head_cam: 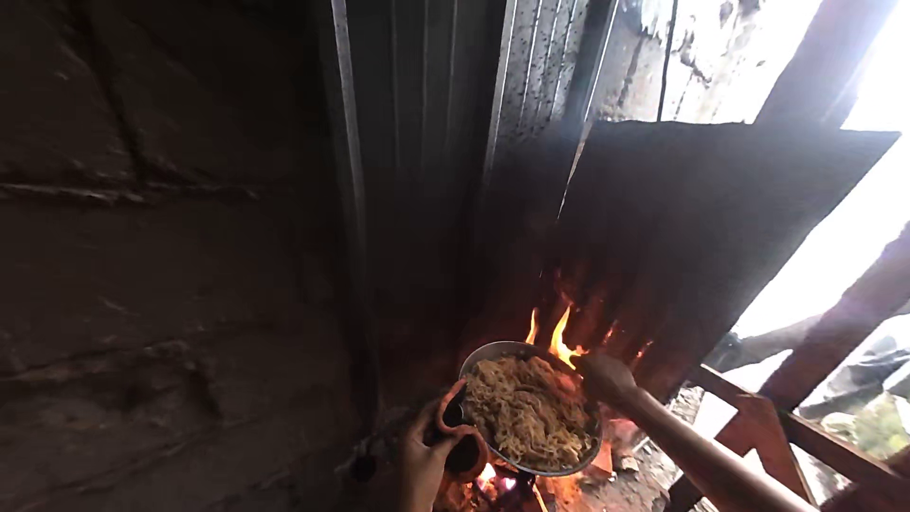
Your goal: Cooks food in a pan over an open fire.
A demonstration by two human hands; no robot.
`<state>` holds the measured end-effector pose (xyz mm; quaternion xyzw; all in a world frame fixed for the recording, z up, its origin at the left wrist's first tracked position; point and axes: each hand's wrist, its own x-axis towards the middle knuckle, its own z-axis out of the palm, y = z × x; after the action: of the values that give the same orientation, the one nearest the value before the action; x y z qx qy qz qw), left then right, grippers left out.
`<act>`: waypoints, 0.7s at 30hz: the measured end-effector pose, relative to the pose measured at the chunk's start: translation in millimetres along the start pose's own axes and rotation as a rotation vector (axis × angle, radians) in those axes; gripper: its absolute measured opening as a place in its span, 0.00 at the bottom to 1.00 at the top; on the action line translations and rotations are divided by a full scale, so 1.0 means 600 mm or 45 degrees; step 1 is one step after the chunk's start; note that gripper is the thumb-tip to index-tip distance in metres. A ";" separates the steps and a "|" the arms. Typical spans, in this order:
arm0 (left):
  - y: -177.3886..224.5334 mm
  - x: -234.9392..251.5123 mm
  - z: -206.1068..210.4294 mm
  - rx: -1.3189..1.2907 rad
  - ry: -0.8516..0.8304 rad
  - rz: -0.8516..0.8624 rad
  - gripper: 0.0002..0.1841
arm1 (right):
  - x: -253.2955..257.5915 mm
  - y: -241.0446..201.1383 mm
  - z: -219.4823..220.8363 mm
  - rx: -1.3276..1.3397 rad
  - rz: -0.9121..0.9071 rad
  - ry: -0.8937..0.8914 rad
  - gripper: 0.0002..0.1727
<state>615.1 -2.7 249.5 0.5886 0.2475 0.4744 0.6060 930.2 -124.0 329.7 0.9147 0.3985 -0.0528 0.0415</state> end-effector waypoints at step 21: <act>-0.002 0.001 -0.002 -0.017 -0.031 0.039 0.26 | 0.091 -0.060 0.001 0.078 -0.244 0.159 0.20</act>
<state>614.7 -1.6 248.5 0.5942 0.2278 0.4780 0.6054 940.5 -60.2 321.0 0.8747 0.4842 -0.0118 -0.0164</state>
